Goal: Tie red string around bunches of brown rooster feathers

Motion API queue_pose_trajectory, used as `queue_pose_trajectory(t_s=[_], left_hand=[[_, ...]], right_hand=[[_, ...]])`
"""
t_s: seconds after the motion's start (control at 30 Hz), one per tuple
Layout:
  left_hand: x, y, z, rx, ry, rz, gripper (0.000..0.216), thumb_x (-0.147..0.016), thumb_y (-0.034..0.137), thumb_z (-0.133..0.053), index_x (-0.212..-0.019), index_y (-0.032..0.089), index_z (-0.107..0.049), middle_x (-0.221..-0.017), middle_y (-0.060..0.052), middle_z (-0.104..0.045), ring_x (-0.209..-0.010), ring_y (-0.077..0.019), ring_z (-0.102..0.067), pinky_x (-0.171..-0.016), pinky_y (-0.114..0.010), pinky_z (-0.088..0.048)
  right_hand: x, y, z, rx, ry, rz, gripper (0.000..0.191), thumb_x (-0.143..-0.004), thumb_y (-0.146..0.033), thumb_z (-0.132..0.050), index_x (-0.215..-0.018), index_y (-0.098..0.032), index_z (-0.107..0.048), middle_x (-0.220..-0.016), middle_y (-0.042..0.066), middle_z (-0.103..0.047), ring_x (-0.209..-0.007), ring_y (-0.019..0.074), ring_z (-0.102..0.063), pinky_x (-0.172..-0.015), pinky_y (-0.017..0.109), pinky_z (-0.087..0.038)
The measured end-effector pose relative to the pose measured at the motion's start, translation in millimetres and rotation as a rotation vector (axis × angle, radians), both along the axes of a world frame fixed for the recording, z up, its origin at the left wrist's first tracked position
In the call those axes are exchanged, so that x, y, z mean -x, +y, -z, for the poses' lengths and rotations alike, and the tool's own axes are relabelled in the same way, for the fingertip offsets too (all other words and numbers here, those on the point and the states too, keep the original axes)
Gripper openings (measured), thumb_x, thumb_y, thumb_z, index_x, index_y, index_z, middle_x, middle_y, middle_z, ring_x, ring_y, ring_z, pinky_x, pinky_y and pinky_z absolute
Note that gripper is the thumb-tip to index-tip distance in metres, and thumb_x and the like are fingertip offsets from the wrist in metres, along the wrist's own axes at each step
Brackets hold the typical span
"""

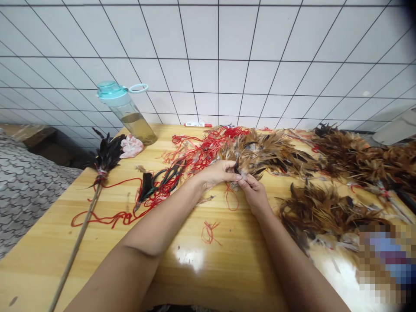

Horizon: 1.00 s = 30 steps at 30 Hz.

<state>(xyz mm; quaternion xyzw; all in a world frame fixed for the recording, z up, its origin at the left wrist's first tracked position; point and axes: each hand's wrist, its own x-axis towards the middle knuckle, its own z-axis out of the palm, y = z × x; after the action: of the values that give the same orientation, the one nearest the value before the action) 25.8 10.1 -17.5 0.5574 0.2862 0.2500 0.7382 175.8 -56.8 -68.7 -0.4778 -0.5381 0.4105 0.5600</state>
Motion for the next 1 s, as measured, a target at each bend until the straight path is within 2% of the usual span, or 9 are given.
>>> queue_pose_trajectory(t_s=[0.13, 0.27, 0.47, 0.6, 0.7, 0.9, 1.0], left_hand=[[0.3, -1.0, -2.0, -0.013, -0.05, -0.012, 0.037, -0.062, 0.03, -0.081, -0.087, 0.01, -0.062, -0.074, -0.002, -0.065, -0.068, -0.0103, -0.059, -0.069, -0.024, -0.045], [-1.0, -1.3, -3.1, -0.046, -0.043, -0.005, 0.034, -0.066, 0.033, -0.079, -0.082, 0.01, -0.062, -0.071, -0.002, -0.064, -0.064, -0.0091, -0.058, -0.066, -0.023, -0.045], [-0.7, 0.1, -3.6, -0.039, -0.067, -0.014, 0.035, -0.065, 0.036, -0.079, -0.076, 0.01, -0.059, -0.062, 0.0, -0.06, -0.057, -0.0082, -0.054, -0.06, -0.023, -0.042], [-0.3, 1.6, -2.7, 0.007, -0.073, -0.092, 0.035, -0.06, 0.033, -0.082, -0.075, 0.009, -0.061, -0.066, 0.0, -0.061, -0.061, -0.0068, -0.054, -0.062, -0.02, -0.039], [-0.9, 2.3, -1.6, 0.01, -0.021, -0.075, 0.038, -0.056, 0.032, -0.084, -0.077, 0.008, -0.063, -0.071, -0.001, -0.063, -0.065, -0.008, -0.055, -0.066, -0.021, -0.041], [-3.1, -0.1, -1.3, -0.091, 0.085, -0.015, 0.038, -0.058, 0.037, -0.081, -0.077, 0.009, -0.062, -0.068, 0.0, -0.061, -0.062, -0.0088, -0.054, -0.064, -0.023, -0.042], [-4.0, -0.7, -2.6, -0.127, 0.1, 0.017, 0.039, -0.061, 0.04, -0.079, -0.077, 0.01, -0.061, -0.068, -0.002, -0.061, -0.062, -0.01, -0.055, -0.063, -0.023, -0.041]], right_hand=[[2.2, -4.2, -11.2, 0.084, 0.123, 0.002, 0.025, -0.081, -0.044, -0.061, -0.072, -0.02, -0.066, -0.073, 0.001, -0.059, -0.075, 0.0162, -0.054, -0.073, 0.031, -0.044], [2.8, -6.9, -16.9, 0.116, 0.149, -0.035, 0.027, -0.082, -0.045, -0.061, -0.073, -0.02, -0.065, -0.069, 0.0, -0.058, -0.07, 0.0142, -0.052, -0.069, 0.028, -0.043], [1.5, -6.7, -17.1, 0.092, 0.069, -0.057, 0.029, -0.083, -0.048, -0.06, -0.076, -0.021, -0.069, -0.08, 0.003, -0.065, -0.08, 0.0167, -0.057, -0.078, 0.031, -0.045], [-4.0, -5.4, -19.7, 0.129, 0.075, -0.065, 0.028, -0.078, -0.048, -0.064, -0.083, -0.022, -0.071, -0.085, 0.003, -0.069, -0.085, 0.0187, -0.061, -0.086, 0.035, -0.046], [-9.6, -3.6, -17.7, 0.145, 0.071, -0.061, 0.027, -0.075, -0.047, -0.067, -0.085, -0.022, -0.072, -0.083, 0.002, -0.069, -0.08, 0.0178, -0.06, -0.083, 0.035, -0.046], [-12.2, -1.7, -11.3, 0.147, 0.02, -0.086, 0.025, -0.071, -0.046, -0.071, -0.074, -0.021, -0.072, -0.075, 0.002, -0.066, -0.076, 0.0178, -0.058, -0.079, 0.034, -0.046], [-10.0, -3.0, -14.9, 0.158, 0.087, -0.105, 0.027, -0.071, -0.048, -0.071, -0.069, -0.02, -0.069, -0.071, 0.002, -0.063, -0.072, 0.0163, -0.056, -0.073, 0.031, -0.045]])
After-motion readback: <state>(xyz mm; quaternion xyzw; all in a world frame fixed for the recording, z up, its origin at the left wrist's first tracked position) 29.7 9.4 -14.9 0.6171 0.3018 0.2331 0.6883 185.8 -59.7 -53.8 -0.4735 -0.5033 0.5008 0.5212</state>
